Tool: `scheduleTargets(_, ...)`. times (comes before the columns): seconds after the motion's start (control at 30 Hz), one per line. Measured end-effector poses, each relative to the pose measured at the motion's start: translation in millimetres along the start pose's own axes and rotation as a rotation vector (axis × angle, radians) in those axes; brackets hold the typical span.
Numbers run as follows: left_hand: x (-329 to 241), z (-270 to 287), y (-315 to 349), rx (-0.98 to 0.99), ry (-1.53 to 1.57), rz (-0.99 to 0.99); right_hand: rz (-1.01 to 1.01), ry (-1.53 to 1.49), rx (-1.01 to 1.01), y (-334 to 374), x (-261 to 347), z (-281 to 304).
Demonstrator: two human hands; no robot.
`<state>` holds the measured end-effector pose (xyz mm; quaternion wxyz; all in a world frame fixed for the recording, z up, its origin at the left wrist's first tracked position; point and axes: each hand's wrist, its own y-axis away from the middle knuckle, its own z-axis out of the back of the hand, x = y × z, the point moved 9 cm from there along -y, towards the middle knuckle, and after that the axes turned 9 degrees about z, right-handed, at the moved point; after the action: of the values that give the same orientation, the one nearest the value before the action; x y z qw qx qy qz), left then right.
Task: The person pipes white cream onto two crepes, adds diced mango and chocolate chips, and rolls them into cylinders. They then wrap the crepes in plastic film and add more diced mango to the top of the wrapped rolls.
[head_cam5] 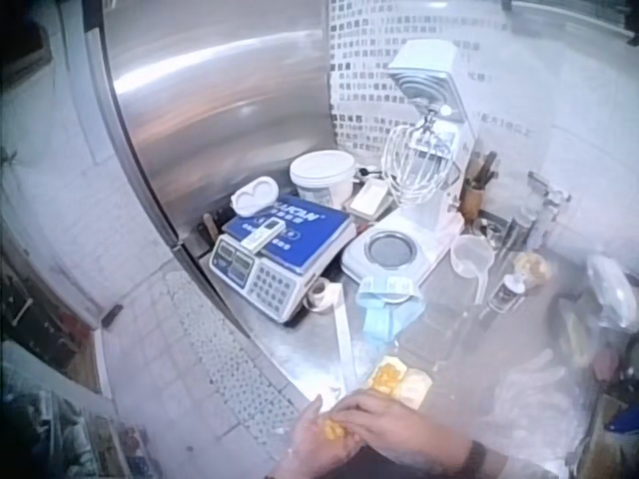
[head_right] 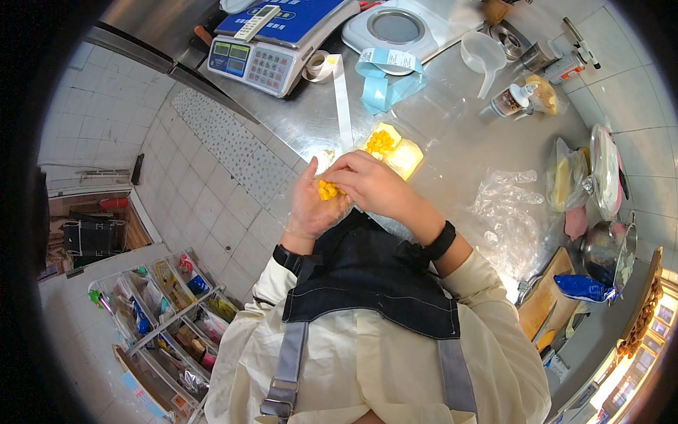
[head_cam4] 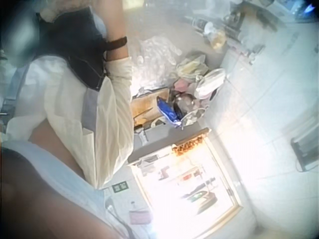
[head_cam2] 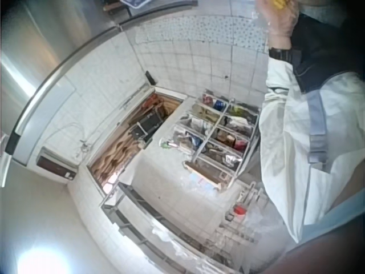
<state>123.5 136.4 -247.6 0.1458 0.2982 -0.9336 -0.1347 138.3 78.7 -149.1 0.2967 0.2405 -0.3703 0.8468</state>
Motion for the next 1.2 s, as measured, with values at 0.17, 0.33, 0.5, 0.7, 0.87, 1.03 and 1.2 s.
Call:
scheduleTargets(0.17,0.5,2.0,-0.8,0.045,-0.063,0.008,0.02,0.175,-0.004,4.3,-8.0,-1.8)
scheduleTargets(0.33,1.9,6.0,-3.5,0.132,-0.026,0.054,-0.038,0.173,-0.067,13.2,-27.9,4.1)
scheduleTargets(0.5,1.5,-1.8,-7.6,0.084,-0.036,0.025,-0.21,0.107,-0.102,26.2,-58.2,15.2)
scheduleTargets(0.7,-13.4,5.8,-7.5,0.053,-0.157,-0.003,-0.243,0.153,-0.031,37.6,-84.4,19.6)
scheduleTargets(0.87,-27.8,5.7,18.1,0.019,-0.129,-0.102,-0.182,0.22,-0.048,39.7,-87.5,21.0)
scheduleTargets(1.03,-33.7,3.8,29.3,0.066,-0.08,-0.158,-0.351,0.216,-0.045,48.1,-99.8,36.3)
scheduleTargets(1.2,-32.3,3.2,26.8,0.067,-0.052,-0.153,-0.245,0.267,0.096,40.6,-87.5,30.5)
